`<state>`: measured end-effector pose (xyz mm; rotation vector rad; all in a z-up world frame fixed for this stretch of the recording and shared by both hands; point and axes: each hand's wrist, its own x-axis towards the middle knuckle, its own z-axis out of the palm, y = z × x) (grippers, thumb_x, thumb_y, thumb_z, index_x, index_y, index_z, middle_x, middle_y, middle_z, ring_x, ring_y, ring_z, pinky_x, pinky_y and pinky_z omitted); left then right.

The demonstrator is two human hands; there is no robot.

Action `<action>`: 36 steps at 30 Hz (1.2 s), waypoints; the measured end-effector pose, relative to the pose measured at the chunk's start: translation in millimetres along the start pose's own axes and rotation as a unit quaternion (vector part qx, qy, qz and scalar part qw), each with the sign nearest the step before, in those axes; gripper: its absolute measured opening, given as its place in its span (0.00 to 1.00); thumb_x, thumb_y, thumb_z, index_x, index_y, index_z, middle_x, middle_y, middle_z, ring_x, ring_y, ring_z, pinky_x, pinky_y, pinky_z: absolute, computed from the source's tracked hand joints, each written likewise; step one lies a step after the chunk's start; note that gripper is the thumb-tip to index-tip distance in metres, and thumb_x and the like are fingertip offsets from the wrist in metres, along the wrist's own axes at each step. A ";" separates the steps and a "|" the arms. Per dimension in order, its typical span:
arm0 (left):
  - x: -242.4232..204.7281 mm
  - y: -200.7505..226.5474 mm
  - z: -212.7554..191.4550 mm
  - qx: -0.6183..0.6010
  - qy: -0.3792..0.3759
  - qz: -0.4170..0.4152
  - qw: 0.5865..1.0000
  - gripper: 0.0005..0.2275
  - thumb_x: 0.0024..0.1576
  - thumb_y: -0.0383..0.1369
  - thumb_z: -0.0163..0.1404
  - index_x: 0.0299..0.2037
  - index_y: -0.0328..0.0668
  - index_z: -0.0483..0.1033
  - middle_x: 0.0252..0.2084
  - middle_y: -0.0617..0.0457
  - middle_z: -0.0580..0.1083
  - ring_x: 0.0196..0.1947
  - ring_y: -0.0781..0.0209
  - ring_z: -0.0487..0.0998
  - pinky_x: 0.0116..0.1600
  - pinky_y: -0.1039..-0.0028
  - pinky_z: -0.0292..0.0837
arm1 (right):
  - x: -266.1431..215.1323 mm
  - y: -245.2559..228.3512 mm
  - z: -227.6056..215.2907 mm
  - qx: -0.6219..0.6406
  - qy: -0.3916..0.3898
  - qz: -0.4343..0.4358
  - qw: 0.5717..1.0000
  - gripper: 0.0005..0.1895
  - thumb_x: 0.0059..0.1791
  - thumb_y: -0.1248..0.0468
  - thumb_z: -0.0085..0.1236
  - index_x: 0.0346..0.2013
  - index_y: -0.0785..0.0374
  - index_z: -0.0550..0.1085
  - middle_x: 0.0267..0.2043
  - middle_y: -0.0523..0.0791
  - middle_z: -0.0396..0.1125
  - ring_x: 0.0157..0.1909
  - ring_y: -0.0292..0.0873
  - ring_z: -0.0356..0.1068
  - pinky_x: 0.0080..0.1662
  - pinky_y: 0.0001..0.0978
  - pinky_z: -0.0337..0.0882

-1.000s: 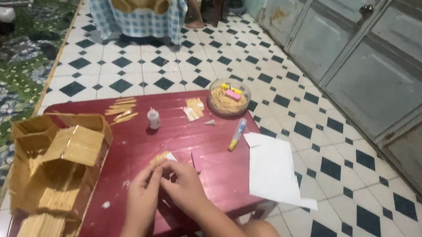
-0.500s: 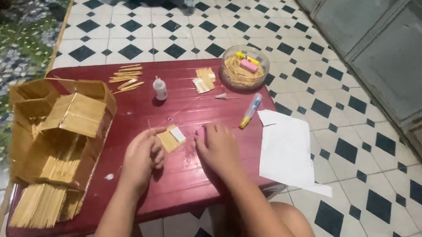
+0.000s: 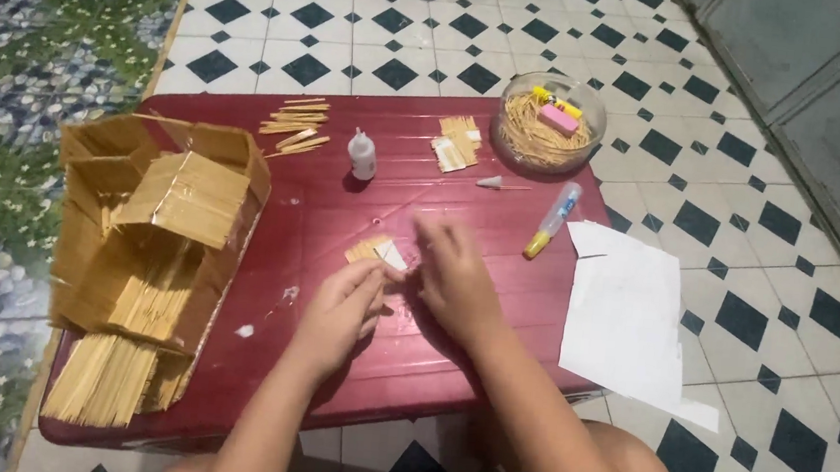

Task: Assembling a miniature house model by gluing small wooden sticks together.

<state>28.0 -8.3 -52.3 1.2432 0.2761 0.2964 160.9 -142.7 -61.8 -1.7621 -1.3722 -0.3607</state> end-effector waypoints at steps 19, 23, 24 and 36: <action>-5.8 5.9 -3.8 -0.054 -0.016 -0.009 0.998 0.11 0.67 0.26 0.39 0.46 0.28 0.76 0.15 0.62 0.50 0.08 0.77 0.51 0.13 0.85 0.42 | 9.8 -22.9 -0.2 -0.131 0.037 0.011 0.991 0.12 0.54 0.66 0.53 0.52 0.61 0.76 0.38 0.49 0.71 0.42 0.55 0.74 0.46 0.47 0.74; -1.5 -0.4 -7.3 -0.055 -0.022 -0.002 0.998 0.12 0.68 0.27 0.39 0.45 0.27 0.76 0.14 0.62 0.52 0.08 0.76 0.52 0.13 0.85 0.43 | -9.9 11.8 21.7 -0.160 0.062 -0.015 0.985 0.08 0.53 0.66 0.56 0.47 0.58 0.77 0.35 0.47 0.72 0.38 0.52 0.74 0.42 0.45 0.74; -3.8 -0.1 -5.8 -0.056 -0.021 -0.004 0.998 0.12 0.68 0.27 0.39 0.45 0.27 0.76 0.14 0.62 0.52 0.08 0.76 0.52 0.13 0.85 0.43 | -10.1 6.1 19.3 -0.159 0.060 -0.014 0.985 0.08 0.53 0.66 0.56 0.47 0.58 0.77 0.35 0.47 0.72 0.38 0.52 0.74 0.42 0.45 0.74; -4.7 7.6 0.0 -0.075 0.002 0.000 0.997 0.12 0.68 0.27 0.39 0.46 0.25 0.75 0.13 0.61 0.51 0.06 0.76 0.52 0.12 0.84 0.42 | 6.8 -28.6 -8.2 0.040 0.058 0.185 0.980 0.17 0.61 0.55 0.47 0.60 0.62 0.71 0.41 0.46 0.76 0.41 0.50 0.74 0.43 0.44 0.74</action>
